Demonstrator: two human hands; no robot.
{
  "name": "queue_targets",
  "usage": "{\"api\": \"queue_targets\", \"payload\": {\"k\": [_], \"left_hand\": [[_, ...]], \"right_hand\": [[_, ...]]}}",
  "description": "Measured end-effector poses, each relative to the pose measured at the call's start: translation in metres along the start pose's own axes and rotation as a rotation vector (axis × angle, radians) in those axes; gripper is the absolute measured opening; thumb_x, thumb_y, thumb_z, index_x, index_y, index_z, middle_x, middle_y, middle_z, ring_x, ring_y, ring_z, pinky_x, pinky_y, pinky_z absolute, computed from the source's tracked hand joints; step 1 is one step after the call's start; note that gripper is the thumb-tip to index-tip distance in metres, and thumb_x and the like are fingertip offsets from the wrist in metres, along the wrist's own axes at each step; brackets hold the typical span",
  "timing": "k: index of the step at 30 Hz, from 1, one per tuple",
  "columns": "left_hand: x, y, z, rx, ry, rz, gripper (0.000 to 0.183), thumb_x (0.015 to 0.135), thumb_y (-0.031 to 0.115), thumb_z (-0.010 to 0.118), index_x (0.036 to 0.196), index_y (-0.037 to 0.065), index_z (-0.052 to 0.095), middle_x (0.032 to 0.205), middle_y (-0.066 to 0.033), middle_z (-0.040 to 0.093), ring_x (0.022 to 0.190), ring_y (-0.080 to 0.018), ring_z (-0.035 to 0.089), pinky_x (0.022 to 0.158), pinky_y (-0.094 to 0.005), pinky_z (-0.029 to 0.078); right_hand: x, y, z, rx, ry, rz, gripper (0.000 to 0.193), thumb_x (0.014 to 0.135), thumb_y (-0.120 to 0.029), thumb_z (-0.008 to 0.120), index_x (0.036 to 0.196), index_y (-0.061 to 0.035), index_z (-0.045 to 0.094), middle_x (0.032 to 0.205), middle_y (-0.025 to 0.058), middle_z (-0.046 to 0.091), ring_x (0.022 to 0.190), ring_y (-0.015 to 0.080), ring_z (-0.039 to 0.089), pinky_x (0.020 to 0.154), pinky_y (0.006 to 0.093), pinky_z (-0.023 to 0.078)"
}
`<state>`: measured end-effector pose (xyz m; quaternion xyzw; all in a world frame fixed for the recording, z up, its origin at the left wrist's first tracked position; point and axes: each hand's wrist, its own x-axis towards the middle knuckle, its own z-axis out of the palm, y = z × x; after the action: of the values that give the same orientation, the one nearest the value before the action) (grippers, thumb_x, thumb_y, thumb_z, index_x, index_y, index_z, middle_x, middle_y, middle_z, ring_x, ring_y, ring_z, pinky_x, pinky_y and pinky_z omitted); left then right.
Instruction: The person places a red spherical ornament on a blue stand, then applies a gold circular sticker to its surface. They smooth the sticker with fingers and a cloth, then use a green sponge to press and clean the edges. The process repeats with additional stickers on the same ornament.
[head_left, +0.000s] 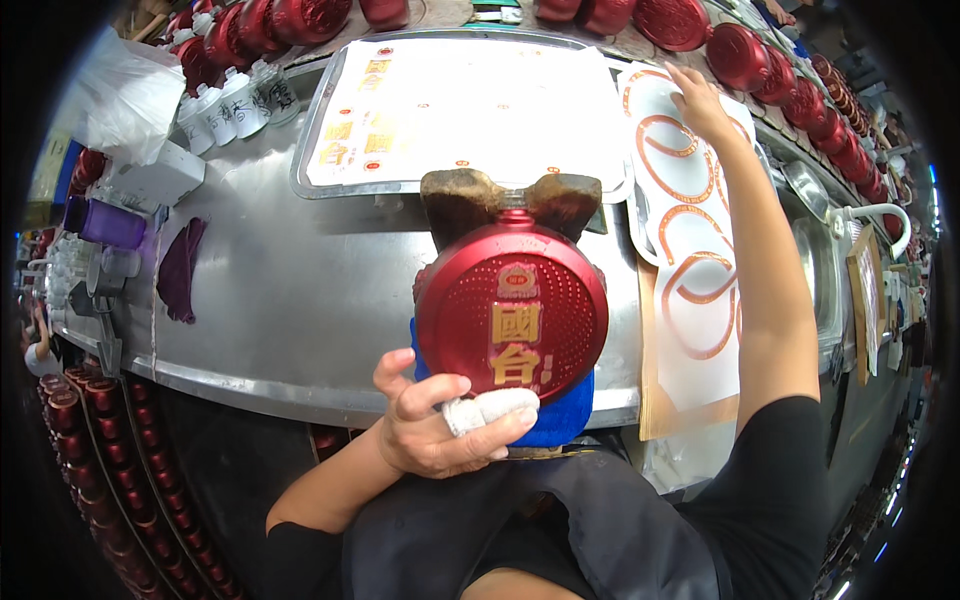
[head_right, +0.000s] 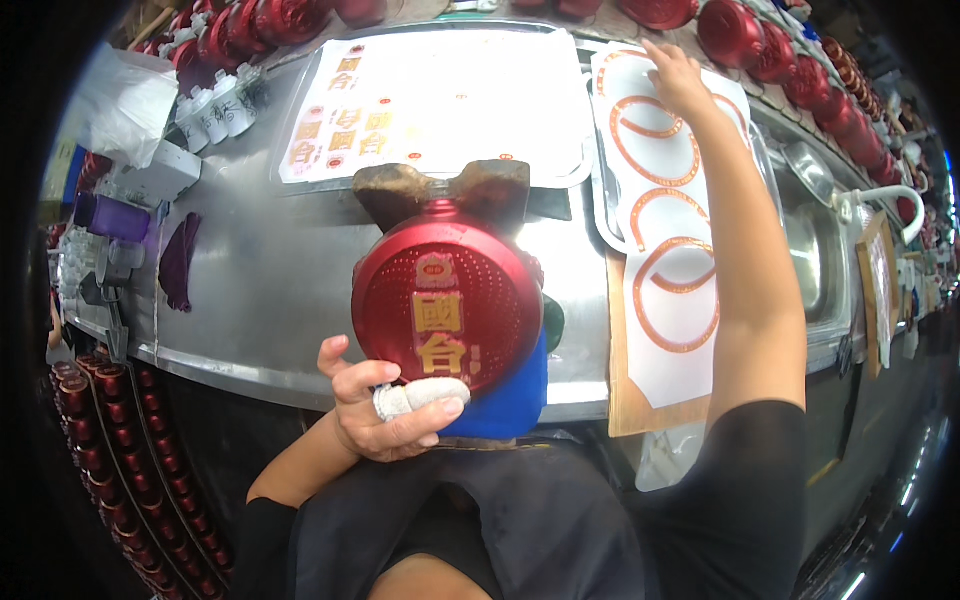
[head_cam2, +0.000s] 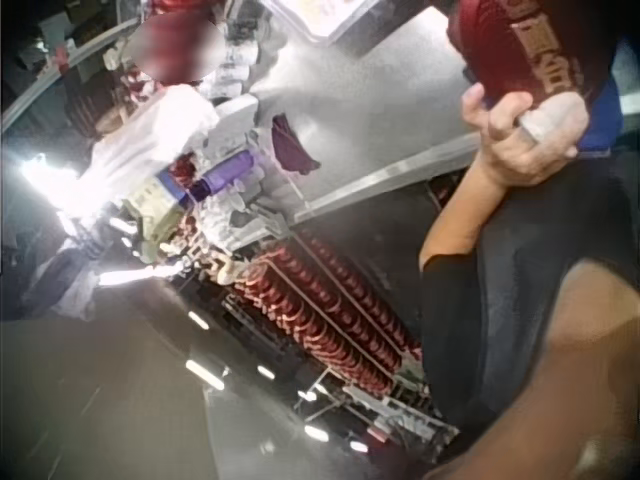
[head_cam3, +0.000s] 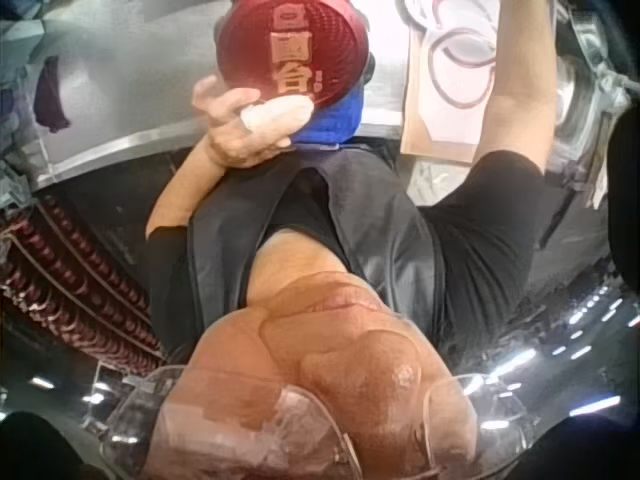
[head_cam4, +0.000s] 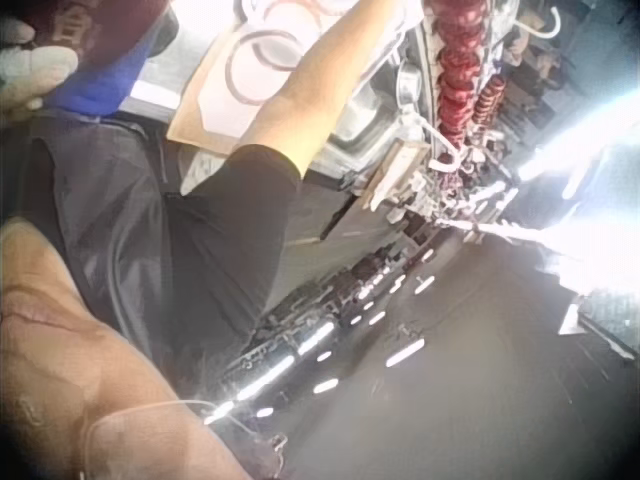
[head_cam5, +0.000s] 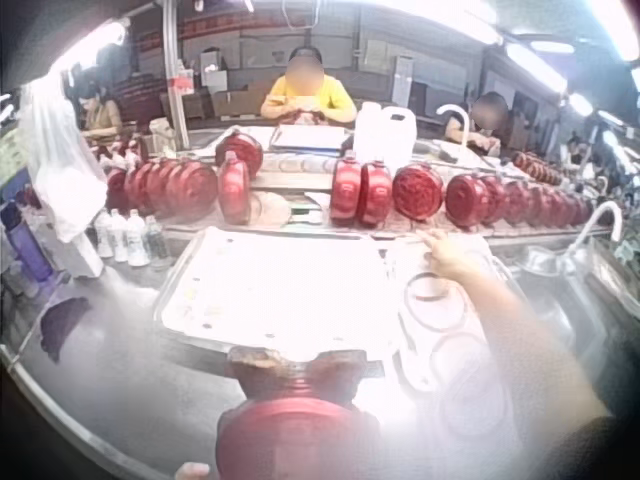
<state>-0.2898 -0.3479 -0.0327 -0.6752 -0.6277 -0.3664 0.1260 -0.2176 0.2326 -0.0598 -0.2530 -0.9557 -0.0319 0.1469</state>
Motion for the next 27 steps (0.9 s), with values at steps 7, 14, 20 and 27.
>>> {"api": "queue_targets", "payload": {"k": [7, 14, 20, 27], "left_hand": [[-0.001, 0.003, 0.006, 0.049, 0.099, -0.041, 0.025, 0.089, 0.038, 0.075, 0.114, 0.039, 0.075, 0.111, 0.0196, 0.061, 0.115, -0.0117, 0.045, 0.116, -0.0481, 0.022], [-0.002, 0.001, 0.006, 0.068, 0.072, -0.032, 0.026, 0.088, 0.035, 0.077, 0.113, 0.039, 0.075, 0.113, 0.0174, 0.062, 0.119, -0.0122, 0.046, 0.116, -0.048, 0.023], [0.015, 0.002, -0.009, -0.006, 0.021, -0.01, 0.028, 0.087, 0.032, 0.072, 0.114, 0.03, 0.079, 0.11, 0.0151, 0.069, 0.115, -0.0154, 0.05, 0.116, -0.0488, 0.02], [0.108, -0.012, -0.01, -0.184, 0.102, -0.159, 0.029, 0.088, 0.014, 0.069, 0.113, 0.001, 0.072, 0.104, -0.0127, 0.072, 0.095, -0.031, 0.057, 0.1, -0.0439, 0.04]], "right_hand": [[0.071, 0.031, -0.005, 0.062, -0.333, 0.098, 0.042, 0.09, -0.026, 0.075, 0.124, -0.0037, 0.065, 0.118, 0.0154, 0.065, 0.107, 0.0343, 0.063, 0.095, 0.0438, 0.051], [0.059, 0.037, 0.004, 0.278, 0.037, -0.032, 0.02, 0.087, -0.023, 0.076, 0.093, -0.0044, 0.076, 0.107, 0.0121, 0.069, 0.096, 0.037, 0.065, 0.088, 0.0463, 0.052], [0.016, -0.005, -0.072, -0.011, 0.365, -0.274, 0.013, 0.091, -0.013, 0.073, 0.099, -0.0018, 0.074, 0.111, 0.0097, 0.068, 0.107, 0.031, 0.063, 0.093, 0.0415, 0.05], [-0.064, -0.114, -0.218, 0.161, 0.105, -0.351, 0.022, 0.098, -0.014, 0.068, 0.09, 0.0053, 0.059, 0.112, 0.0102, 0.062, 0.101, 0.0283, 0.059, 0.088, 0.0348, 0.047]]}}
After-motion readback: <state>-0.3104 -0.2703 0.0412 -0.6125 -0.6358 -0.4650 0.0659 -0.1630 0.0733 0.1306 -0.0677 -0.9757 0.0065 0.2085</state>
